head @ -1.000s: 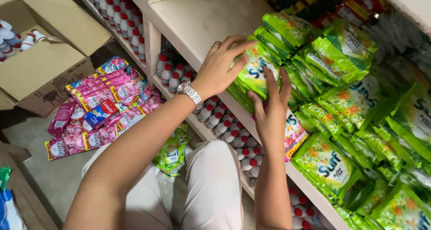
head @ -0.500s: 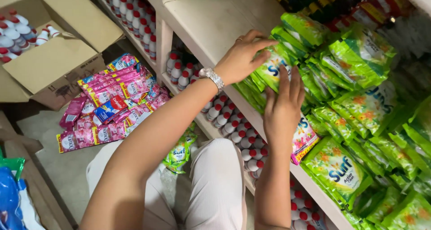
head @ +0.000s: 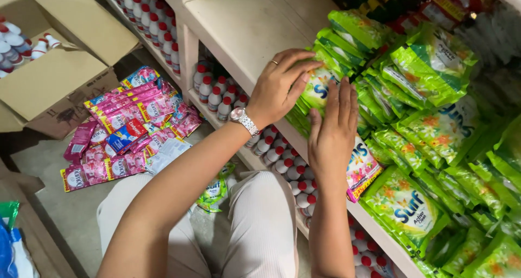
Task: The recorder is organizing and stocking small packets of laundry detergent and other goods onto low shelves in a grocery or corner store.
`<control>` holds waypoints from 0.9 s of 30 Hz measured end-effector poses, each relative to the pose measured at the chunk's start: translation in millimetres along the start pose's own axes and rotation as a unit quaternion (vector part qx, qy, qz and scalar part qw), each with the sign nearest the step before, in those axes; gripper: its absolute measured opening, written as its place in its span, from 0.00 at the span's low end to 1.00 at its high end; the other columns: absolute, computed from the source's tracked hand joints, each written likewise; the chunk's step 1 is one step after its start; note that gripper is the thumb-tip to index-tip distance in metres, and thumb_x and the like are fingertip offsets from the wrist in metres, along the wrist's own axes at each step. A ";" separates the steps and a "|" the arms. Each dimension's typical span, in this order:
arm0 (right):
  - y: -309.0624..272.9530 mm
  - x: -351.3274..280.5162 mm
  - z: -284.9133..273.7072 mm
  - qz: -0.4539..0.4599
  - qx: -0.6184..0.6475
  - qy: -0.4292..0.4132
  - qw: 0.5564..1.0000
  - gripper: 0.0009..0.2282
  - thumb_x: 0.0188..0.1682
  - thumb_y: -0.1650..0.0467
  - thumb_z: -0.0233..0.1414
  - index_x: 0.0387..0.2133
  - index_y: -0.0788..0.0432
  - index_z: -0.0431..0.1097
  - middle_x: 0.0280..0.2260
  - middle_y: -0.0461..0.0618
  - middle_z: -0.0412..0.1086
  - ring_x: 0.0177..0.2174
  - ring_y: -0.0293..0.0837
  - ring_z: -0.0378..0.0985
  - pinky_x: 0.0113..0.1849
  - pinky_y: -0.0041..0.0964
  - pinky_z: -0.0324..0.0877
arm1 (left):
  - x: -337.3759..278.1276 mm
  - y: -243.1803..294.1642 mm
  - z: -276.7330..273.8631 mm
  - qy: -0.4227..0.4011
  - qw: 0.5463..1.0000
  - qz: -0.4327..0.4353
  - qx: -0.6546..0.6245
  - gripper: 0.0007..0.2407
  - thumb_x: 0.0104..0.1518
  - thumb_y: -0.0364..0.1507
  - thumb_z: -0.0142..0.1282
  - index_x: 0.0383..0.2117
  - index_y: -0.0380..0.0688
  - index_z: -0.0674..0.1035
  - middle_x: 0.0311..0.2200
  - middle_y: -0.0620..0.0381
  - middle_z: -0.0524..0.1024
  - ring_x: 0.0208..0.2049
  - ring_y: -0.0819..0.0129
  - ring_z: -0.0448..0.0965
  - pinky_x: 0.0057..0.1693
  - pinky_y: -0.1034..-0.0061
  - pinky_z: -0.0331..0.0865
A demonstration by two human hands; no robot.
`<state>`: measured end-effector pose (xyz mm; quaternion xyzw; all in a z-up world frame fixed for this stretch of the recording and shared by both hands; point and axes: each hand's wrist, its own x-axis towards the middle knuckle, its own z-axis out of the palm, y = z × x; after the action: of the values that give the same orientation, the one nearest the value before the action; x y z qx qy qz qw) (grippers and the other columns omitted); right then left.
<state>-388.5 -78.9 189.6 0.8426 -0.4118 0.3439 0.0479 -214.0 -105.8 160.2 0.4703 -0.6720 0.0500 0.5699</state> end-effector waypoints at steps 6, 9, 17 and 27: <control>2.3 -1.9 -5.6 -0.012 0.001 -0.002 1.000 0.27 0.57 0.69 0.54 0.68 0.62 0.54 0.69 0.63 0.51 0.69 0.63 0.51 0.67 0.57 0.48 | -1.5 5.1 -5.0 0.035 0.999 -0.019 -0.024 0.16 0.72 0.34 0.43 0.62 0.45 0.73 0.64 0.51 0.69 0.66 0.54 0.68 0.71 0.58 0.61; 1.5 -0.5 -8.0 -0.006 0.011 0.001 1.000 0.28 0.57 0.69 0.54 0.69 0.62 0.52 0.70 0.63 0.50 0.69 0.63 0.49 0.67 0.57 0.47 | -9.5 9.6 -6.7 0.042 0.999 -0.005 -0.002 0.16 0.72 0.34 0.41 0.62 0.46 0.73 0.66 0.52 0.67 0.68 0.54 0.66 0.73 0.57 0.59; 4.3 4.0 -4.1 0.002 -0.019 -0.045 0.999 0.25 0.57 0.68 0.53 0.67 0.60 0.56 0.69 0.57 0.54 0.69 0.59 0.52 0.67 0.57 0.47 | -22.3 3.9 -4.0 -0.032 0.992 0.047 0.113 0.17 0.71 0.36 0.41 0.61 0.50 0.75 0.65 0.61 0.69 0.69 0.55 0.64 0.73 0.54 0.56; -69.3 -14.0 13.3 -0.120 0.155 -0.003 0.981 0.18 0.58 0.73 0.53 0.62 0.57 0.64 0.66 0.58 0.58 0.67 0.59 0.59 0.67 0.52 0.55 | -66.7 -30.8 -121.3 0.056 0.994 -0.046 0.082 0.16 0.70 0.29 0.50 0.63 0.45 0.72 0.63 0.51 0.70 0.67 0.54 0.69 0.71 0.61 0.61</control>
<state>-336.9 -28.9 184.9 0.8838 -0.2500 0.3930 -0.0435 -111.8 -11.2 133.5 0.5422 -0.6104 0.1047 0.5678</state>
